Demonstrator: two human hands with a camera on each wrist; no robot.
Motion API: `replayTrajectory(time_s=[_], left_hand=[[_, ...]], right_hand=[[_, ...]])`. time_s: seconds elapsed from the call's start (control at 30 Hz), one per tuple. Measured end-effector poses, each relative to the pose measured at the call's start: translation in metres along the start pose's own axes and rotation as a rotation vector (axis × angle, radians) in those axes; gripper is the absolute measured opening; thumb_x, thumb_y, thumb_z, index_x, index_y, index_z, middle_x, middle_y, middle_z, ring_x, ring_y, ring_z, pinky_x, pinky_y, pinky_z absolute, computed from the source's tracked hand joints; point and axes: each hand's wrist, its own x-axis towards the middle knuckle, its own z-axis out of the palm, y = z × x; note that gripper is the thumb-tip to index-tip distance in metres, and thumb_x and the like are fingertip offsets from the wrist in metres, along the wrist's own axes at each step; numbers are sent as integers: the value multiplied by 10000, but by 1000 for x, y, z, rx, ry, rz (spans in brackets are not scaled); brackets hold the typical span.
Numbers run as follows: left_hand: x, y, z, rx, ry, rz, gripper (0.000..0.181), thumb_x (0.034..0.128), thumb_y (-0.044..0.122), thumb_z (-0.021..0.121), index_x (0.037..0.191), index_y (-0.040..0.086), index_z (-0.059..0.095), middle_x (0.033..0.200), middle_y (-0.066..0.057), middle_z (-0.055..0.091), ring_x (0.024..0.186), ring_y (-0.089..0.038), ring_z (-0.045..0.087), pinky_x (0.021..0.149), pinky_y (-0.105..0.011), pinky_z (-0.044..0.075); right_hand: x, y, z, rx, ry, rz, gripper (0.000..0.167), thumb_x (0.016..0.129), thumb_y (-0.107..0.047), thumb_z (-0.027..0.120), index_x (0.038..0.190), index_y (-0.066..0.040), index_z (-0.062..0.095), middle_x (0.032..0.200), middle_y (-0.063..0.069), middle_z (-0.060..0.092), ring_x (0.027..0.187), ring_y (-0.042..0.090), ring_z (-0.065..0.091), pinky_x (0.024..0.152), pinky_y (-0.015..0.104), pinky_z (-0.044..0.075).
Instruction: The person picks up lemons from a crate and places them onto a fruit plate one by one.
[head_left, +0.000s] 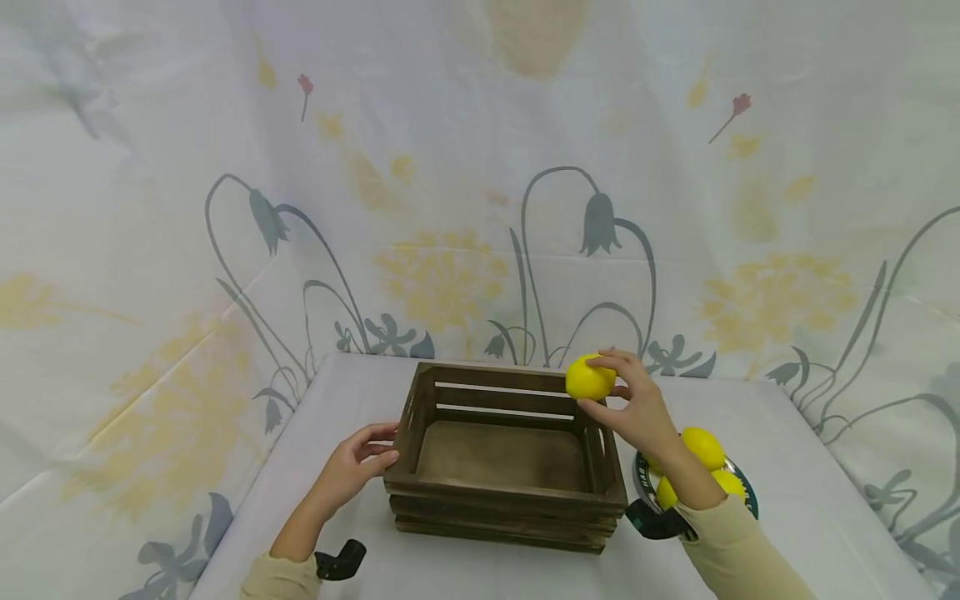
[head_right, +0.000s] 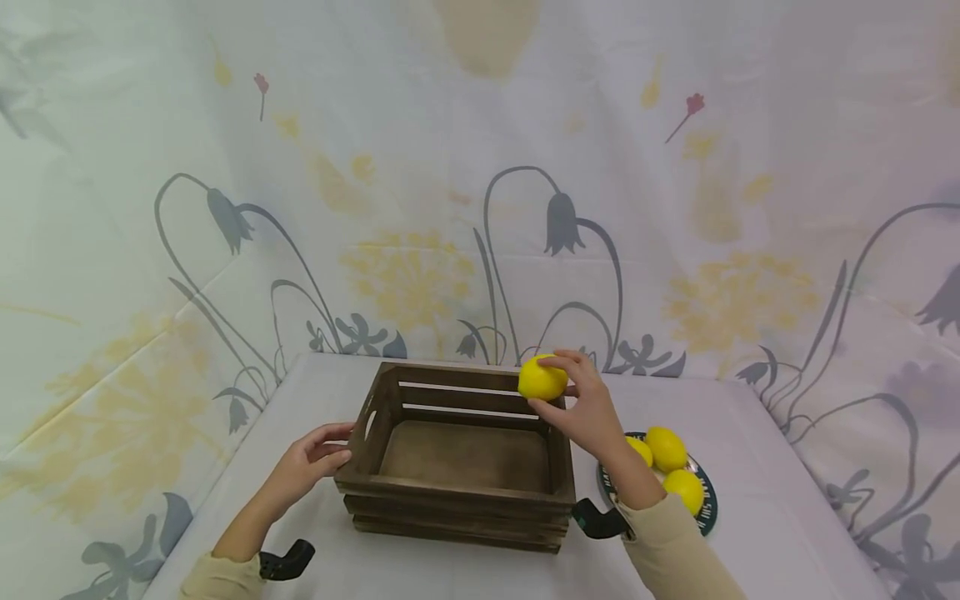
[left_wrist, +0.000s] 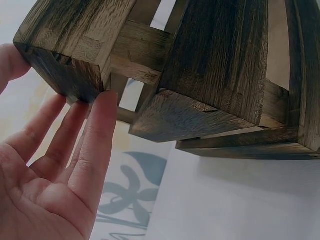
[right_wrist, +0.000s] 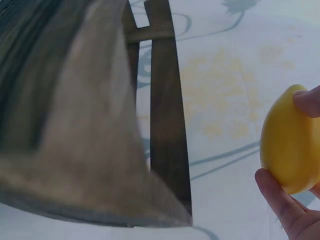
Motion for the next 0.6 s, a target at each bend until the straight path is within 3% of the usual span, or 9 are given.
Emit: replayTrajectory(time_s=[0.17,0.27,0.43,0.6], left_hand=[[0,0,0,-2,4,5,440,882,130,640,1281,1,505,1223,-197,521,1054,-299,548,766,-268,499],[-1,1,1,-3,2,6,443,882,135,641,1281,1,503,1223,-198,519,1056,-302,545,766,-268,499],[-1,1,1,-6,2,4,442,883,135,640,1281,2,504,1227,-199,517,1061,-306,542,766,-265,498],[-1,1,1,-5,4,3,439,883,131,638,1280,2,504,1228,-198,517,1059,-304,544,764,-261,498]], right_hand=[[-10,5,-8,2,41,14,459,694,121,737,1113,91,553,1247,272,444,1122,382,441,757,104,445],[-16,12,-11,-20,61,1,471,677,141,736,1110,93,555,1240,271,453,1106,276,448,751,93,440],[-29,43,-14,-48,75,17,520,665,130,757,1140,43,566,1243,210,453,1058,68,418,742,74,428],[-40,67,-20,-77,89,46,546,665,97,779,1162,-6,576,1248,164,451,1061,2,384,725,65,427]])
